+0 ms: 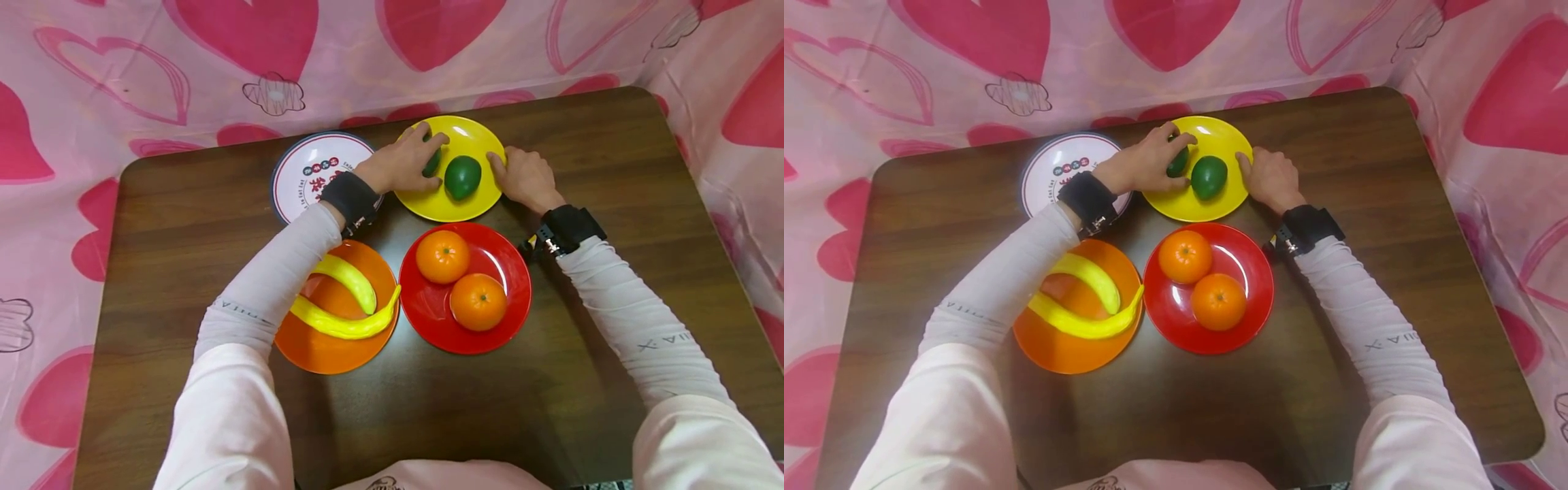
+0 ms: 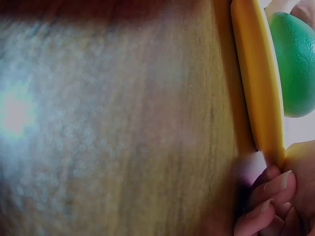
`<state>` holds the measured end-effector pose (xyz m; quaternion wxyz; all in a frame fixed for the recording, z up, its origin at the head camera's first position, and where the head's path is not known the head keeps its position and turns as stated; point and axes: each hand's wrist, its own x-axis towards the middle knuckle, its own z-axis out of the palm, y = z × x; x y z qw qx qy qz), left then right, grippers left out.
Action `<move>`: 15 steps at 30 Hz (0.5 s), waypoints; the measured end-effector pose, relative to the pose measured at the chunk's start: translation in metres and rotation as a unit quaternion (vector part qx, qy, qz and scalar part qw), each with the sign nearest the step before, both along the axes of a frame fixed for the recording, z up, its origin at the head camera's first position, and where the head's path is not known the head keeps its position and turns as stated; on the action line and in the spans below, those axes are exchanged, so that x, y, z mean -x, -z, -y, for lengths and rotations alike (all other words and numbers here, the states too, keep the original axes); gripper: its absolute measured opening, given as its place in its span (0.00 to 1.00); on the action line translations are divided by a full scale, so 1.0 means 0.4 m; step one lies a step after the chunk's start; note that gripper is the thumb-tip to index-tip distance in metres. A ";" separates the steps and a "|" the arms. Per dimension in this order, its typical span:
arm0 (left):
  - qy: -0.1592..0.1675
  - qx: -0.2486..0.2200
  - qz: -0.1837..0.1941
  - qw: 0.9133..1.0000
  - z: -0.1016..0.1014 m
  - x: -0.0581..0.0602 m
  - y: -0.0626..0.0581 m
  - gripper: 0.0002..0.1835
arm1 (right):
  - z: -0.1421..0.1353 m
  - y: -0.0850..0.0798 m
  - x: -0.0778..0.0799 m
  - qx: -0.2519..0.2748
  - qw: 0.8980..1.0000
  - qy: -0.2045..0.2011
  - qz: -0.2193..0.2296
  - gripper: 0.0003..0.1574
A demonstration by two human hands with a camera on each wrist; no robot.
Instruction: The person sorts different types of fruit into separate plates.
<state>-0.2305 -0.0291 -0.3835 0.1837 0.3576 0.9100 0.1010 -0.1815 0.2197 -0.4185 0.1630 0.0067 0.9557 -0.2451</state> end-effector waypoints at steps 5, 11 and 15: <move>-0.010 -0.009 -0.005 1.000 0.036 -0.015 -0.016 0.45 | -0.006 0.003 0.002 0.002 1.000 0.000 0.005 0.45; -0.024 -0.049 -0.031 0.998 0.100 -0.047 -0.034 0.43 | -0.030 0.017 -0.014 0.020 1.000 0.005 0.003 0.46; -0.041 -0.062 -0.038 0.996 0.159 -0.090 -0.039 0.43 | -0.049 0.028 -0.040 0.031 0.999 0.009 0.024 0.49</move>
